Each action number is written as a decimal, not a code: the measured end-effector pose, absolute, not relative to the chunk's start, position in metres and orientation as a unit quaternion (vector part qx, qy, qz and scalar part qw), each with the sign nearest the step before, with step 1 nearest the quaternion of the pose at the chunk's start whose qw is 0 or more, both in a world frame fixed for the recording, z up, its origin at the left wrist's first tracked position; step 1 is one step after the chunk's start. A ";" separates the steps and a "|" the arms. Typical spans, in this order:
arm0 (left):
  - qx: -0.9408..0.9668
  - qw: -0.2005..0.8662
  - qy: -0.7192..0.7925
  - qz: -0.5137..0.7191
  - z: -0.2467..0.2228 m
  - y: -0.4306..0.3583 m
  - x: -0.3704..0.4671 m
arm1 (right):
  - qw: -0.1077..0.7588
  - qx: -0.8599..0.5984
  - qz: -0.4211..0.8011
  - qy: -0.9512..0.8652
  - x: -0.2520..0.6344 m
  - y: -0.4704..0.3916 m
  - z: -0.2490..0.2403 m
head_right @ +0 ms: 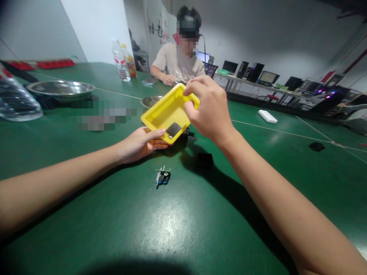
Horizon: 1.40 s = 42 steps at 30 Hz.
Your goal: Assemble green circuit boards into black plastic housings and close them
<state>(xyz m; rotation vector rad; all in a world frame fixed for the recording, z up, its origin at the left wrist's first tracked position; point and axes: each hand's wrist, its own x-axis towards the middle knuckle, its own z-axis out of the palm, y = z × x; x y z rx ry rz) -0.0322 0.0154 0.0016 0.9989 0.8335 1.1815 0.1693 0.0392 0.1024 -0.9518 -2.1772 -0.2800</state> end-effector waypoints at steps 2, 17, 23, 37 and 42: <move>0.444 0.638 0.357 0.518 0.001 0.015 -0.032 | 0.301 -0.359 -0.089 -0.879 0.163 0.034 0.099; 0.514 0.621 0.347 0.479 -0.003 0.016 -0.032 | 0.151 -0.354 -0.020 -0.923 0.152 0.040 0.067; 0.524 0.617 0.348 0.473 -0.003 0.017 -0.033 | 0.186 -0.343 0.007 -0.921 0.149 0.035 0.067; 0.453 0.639 0.366 0.502 -0.001 0.017 -0.032 | 0.187 -0.352 0.074 -0.914 0.177 0.035 0.114; 0.438 0.642 0.371 0.507 -0.001 0.019 -0.033 | -0.022 -0.382 0.121 -0.916 0.191 0.033 0.124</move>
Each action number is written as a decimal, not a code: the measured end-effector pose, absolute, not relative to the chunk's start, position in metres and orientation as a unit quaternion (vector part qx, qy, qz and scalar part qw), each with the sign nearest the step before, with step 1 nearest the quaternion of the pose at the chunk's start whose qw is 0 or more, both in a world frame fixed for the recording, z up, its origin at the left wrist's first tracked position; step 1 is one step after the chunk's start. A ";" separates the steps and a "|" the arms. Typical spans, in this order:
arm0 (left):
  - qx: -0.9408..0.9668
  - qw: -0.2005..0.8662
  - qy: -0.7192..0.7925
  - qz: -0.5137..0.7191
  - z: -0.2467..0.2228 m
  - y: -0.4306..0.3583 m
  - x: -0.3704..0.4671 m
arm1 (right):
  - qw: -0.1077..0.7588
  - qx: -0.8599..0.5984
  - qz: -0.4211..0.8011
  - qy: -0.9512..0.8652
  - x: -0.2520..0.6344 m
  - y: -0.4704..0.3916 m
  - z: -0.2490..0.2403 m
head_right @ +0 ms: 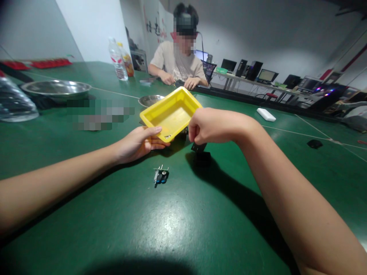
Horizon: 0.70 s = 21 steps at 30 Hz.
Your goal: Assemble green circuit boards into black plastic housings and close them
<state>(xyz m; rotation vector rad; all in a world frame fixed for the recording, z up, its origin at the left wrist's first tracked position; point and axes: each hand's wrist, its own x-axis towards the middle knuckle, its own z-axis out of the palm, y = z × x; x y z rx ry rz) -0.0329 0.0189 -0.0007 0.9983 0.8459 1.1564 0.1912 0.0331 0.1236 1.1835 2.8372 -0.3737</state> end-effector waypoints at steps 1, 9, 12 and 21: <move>0.439 0.642 0.372 0.506 0.000 0.019 -0.033 | 0.058 0.392 -0.118 0.910 0.190 0.033 0.122; 0.438 0.642 0.377 0.504 0.002 0.018 -0.032 | 0.186 0.447 -0.091 0.870 0.184 0.033 0.118; 0.436 0.643 0.380 0.502 0.002 0.018 -0.032 | 0.186 0.444 -0.089 0.872 0.186 0.032 0.119; 0.447 0.641 0.374 0.500 0.000 0.019 -0.033 | 0.132 0.409 -0.094 0.898 0.181 0.028 0.116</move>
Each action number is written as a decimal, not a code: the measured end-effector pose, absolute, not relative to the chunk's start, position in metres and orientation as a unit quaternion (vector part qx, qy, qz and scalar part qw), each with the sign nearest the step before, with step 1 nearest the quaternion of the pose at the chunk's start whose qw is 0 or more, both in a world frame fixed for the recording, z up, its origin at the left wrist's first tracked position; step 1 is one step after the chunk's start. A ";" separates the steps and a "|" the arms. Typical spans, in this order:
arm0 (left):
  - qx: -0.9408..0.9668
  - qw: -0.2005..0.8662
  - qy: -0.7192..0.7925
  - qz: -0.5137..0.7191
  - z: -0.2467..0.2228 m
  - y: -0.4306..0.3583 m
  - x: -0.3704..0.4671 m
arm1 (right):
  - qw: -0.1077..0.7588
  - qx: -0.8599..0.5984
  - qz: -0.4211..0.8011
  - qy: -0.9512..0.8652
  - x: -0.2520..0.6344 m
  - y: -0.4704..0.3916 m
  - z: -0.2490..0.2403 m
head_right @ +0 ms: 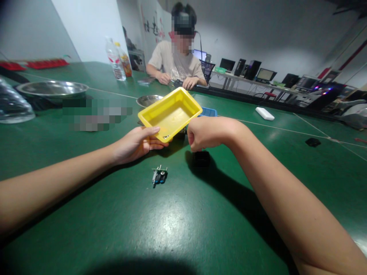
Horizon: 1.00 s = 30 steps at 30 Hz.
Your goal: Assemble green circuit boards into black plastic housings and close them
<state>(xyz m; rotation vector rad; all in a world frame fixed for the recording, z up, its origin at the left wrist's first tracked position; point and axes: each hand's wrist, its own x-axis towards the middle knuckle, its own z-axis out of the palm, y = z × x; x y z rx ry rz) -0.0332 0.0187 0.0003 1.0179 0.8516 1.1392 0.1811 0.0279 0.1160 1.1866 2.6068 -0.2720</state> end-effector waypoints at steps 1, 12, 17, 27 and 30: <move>0.447 0.641 0.375 0.500 0.000 0.019 -0.033 | 0.110 0.412 -0.084 0.901 0.182 0.030 0.116; 0.451 0.633 0.378 0.503 0.000 0.017 -0.036 | -0.106 0.424 0.038 0.899 0.200 0.056 0.111; 0.466 0.639 0.362 0.493 0.004 0.016 -0.040 | -0.188 0.426 0.059 0.883 0.197 0.059 0.111; 0.491 0.645 0.372 0.452 0.009 0.011 -0.039 | -0.386 0.595 0.096 0.699 0.267 0.131 0.079; 0.489 0.645 0.374 0.453 0.009 0.011 -0.038 | -0.371 0.664 0.121 0.638 0.296 0.145 0.056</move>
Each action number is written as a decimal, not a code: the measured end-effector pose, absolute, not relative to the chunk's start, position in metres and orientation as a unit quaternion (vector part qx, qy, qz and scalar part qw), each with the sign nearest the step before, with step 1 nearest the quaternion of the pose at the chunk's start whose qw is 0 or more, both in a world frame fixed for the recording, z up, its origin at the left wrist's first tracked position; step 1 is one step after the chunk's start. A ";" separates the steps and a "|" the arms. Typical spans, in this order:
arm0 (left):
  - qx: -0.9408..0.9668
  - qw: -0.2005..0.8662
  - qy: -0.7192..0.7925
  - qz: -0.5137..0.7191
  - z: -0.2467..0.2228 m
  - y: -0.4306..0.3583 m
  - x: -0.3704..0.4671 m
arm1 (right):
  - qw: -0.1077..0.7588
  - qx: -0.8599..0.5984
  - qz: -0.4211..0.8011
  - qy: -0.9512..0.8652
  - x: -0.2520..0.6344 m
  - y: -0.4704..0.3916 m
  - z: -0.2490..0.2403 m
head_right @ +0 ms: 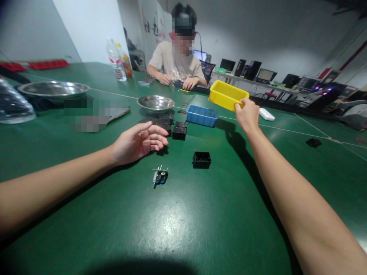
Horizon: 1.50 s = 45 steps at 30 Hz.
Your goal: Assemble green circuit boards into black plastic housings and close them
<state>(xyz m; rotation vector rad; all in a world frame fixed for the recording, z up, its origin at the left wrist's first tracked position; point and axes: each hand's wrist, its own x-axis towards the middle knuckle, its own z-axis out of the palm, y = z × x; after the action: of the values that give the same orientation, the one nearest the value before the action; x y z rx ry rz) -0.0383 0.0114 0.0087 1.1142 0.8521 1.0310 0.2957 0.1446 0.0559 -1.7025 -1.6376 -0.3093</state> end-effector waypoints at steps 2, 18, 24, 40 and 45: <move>0.488 0.644 0.373 0.455 0.009 0.012 -0.038 | 0.338 -0.703 -0.122 -0.613 0.312 0.147 0.041; 0.472 0.636 0.388 0.472 0.010 0.012 -0.035 | 0.279 -0.793 -0.068 -0.538 0.360 0.142 -0.007; 0.511 0.589 0.394 0.487 0.003 0.015 -0.034 | 0.322 -0.772 -0.048 -0.547 0.347 0.126 -0.005; 0.902 0.258 0.272 0.213 0.014 -0.002 -0.035 | 0.301 -0.452 0.165 -0.823 0.247 -0.022 -0.007; 0.910 0.207 0.302 0.192 0.013 -0.005 -0.030 | 0.296 -0.455 0.119 -0.831 0.242 -0.014 -0.005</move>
<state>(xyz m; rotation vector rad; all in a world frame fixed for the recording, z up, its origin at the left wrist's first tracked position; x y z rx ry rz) -0.0298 -0.0047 0.0133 2.5343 0.8418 0.5360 0.2420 -0.0139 -0.0045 -1.2108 -2.2103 0.3155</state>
